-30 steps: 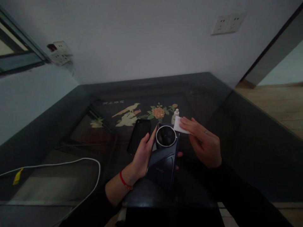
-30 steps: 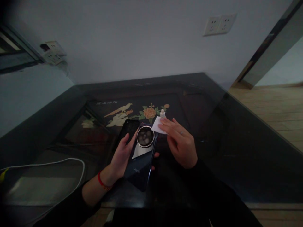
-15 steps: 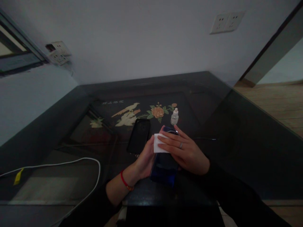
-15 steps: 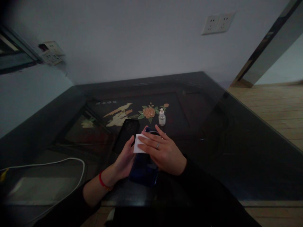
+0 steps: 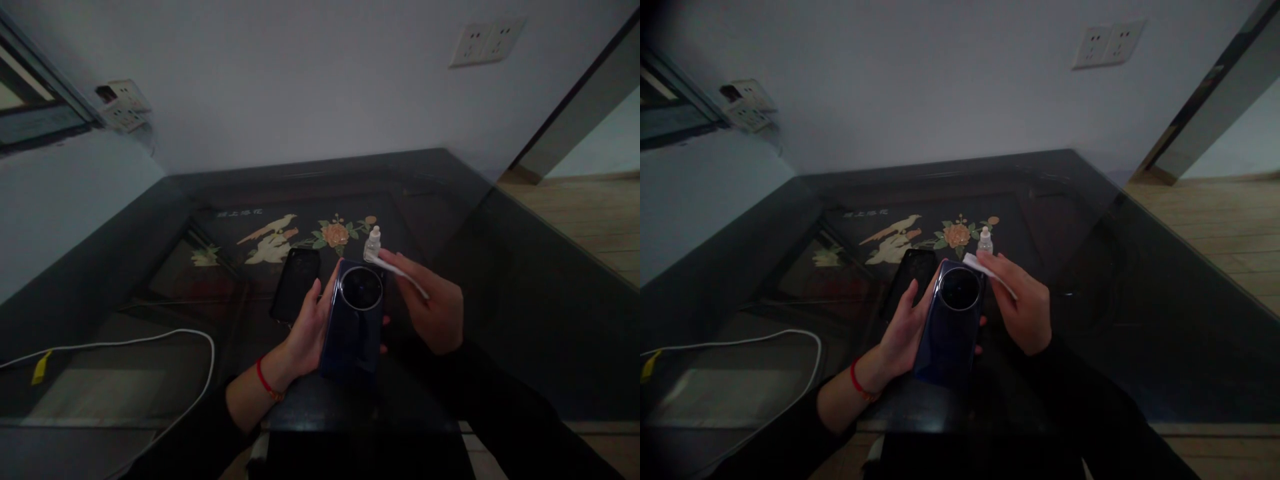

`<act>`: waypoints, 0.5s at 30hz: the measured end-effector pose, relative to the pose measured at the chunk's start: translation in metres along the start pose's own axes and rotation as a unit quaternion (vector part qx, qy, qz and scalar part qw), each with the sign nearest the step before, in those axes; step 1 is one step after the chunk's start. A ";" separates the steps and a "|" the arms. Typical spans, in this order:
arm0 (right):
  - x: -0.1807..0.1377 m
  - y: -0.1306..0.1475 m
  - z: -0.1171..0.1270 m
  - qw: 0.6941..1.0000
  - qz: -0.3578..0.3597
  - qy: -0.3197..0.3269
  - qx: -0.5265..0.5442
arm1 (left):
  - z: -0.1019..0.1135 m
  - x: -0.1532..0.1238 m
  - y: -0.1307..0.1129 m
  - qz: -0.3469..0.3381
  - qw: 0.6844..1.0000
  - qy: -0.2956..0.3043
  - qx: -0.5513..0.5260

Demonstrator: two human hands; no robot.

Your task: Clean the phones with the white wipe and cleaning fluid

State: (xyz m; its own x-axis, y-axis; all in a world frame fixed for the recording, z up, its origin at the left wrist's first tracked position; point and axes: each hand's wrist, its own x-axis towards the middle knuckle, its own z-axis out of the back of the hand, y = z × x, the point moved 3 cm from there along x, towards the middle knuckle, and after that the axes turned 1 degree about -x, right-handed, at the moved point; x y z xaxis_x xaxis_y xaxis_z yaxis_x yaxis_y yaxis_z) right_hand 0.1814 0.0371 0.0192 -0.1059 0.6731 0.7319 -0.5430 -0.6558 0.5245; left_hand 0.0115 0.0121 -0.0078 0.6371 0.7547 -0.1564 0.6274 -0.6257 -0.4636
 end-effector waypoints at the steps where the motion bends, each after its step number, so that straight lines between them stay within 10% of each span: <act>1: -0.002 0.004 -0.005 0.998 0.054 0.033 0.001 | 0.000 0.000 0.001 0.000 1.000 0.000 0.000; 8: -0.014 0.019 -0.021 0.949 0.259 0.181 -0.001 | 0.008 0.003 0.004 -0.031 0.998 -0.055 0.005; 15: -0.005 0.007 -0.004 0.968 0.227 0.103 -0.029 | 0.006 0.000 -0.005 -0.048 0.997 -0.054 -0.028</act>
State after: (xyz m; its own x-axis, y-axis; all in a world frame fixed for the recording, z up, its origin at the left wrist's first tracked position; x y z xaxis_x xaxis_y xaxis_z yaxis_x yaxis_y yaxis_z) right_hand 0.1749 0.0309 0.0173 -0.5051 0.3784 0.7757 -0.4468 -0.8836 0.1401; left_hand 0.0063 0.0163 -0.0106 0.5234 0.8263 -0.2078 0.7092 -0.5577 -0.4313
